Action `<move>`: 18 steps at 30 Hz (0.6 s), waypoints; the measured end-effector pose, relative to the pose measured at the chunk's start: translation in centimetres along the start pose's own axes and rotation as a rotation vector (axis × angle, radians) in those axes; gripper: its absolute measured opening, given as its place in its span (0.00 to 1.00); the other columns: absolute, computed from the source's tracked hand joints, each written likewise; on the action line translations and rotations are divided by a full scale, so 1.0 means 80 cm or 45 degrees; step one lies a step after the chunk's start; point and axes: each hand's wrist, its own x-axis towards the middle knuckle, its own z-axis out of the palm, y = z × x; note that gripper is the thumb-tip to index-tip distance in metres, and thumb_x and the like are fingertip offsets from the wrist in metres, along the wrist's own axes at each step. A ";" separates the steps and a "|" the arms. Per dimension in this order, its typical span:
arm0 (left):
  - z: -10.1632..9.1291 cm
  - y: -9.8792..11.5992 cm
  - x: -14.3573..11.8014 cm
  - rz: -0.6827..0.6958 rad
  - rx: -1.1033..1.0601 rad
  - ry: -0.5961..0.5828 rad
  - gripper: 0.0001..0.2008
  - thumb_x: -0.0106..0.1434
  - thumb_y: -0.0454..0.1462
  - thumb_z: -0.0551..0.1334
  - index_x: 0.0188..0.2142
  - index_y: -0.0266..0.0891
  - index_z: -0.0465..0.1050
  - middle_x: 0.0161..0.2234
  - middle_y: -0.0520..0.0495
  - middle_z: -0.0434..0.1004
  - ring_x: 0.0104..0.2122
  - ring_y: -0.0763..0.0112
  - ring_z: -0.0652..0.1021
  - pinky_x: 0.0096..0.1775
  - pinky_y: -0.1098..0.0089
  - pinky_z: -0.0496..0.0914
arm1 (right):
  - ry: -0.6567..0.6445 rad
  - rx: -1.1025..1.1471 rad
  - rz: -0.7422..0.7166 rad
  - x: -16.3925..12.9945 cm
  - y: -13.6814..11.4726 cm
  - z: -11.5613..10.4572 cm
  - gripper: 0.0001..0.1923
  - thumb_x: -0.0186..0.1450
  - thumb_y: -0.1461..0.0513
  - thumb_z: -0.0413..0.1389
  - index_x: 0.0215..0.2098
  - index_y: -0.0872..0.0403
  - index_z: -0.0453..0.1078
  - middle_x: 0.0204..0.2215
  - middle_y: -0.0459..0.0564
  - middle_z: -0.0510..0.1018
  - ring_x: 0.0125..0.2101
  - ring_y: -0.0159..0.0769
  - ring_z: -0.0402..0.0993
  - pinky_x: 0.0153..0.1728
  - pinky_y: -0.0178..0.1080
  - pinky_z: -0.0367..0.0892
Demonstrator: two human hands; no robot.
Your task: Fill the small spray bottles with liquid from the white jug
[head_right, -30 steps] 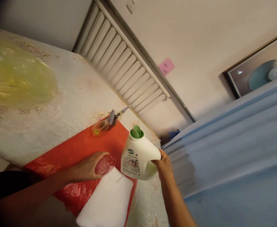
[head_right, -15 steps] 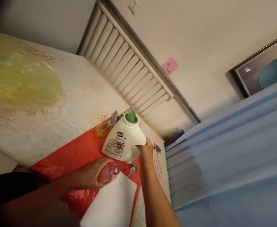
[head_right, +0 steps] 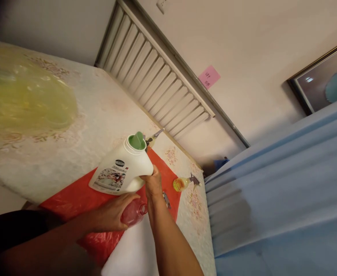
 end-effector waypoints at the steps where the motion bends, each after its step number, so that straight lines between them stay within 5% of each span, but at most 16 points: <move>1: 0.000 0.001 0.000 -0.004 -0.004 -0.010 0.34 0.52 0.40 0.67 0.58 0.42 0.59 0.58 0.40 0.69 0.56 0.52 0.71 0.57 0.57 0.66 | -0.026 -0.003 0.012 -0.002 0.002 0.002 0.17 0.48 0.62 0.60 0.38 0.51 0.74 0.28 0.41 0.81 0.26 0.33 0.72 0.30 0.35 0.67; 6: -0.005 0.009 0.001 -0.059 -0.054 -0.027 0.35 0.54 0.42 0.65 0.59 0.40 0.58 0.59 0.39 0.67 0.58 0.48 0.69 0.59 0.54 0.64 | -0.166 -0.066 0.073 -0.006 0.000 -0.013 0.19 0.48 0.61 0.62 0.40 0.50 0.75 0.32 0.43 0.82 0.31 0.36 0.75 0.34 0.37 0.69; 11: -0.005 0.008 0.003 -0.141 -0.047 -0.066 0.35 0.53 0.44 0.66 0.60 0.43 0.59 0.58 0.41 0.69 0.57 0.49 0.71 0.57 0.57 0.66 | -0.259 -0.256 0.194 -0.003 -0.017 -0.078 0.26 0.43 0.63 0.68 0.42 0.50 0.75 0.37 0.46 0.82 0.40 0.41 0.76 0.42 0.41 0.71; 18: 0.003 -0.004 0.005 -0.147 -0.034 -0.080 0.37 0.53 0.46 0.66 0.61 0.45 0.58 0.60 0.43 0.67 0.58 0.54 0.69 0.58 0.61 0.65 | 0.125 -0.725 0.472 -0.021 0.016 -0.173 0.18 0.60 0.58 0.64 0.46 0.57 0.71 0.41 0.51 0.78 0.39 0.40 0.76 0.40 0.44 0.73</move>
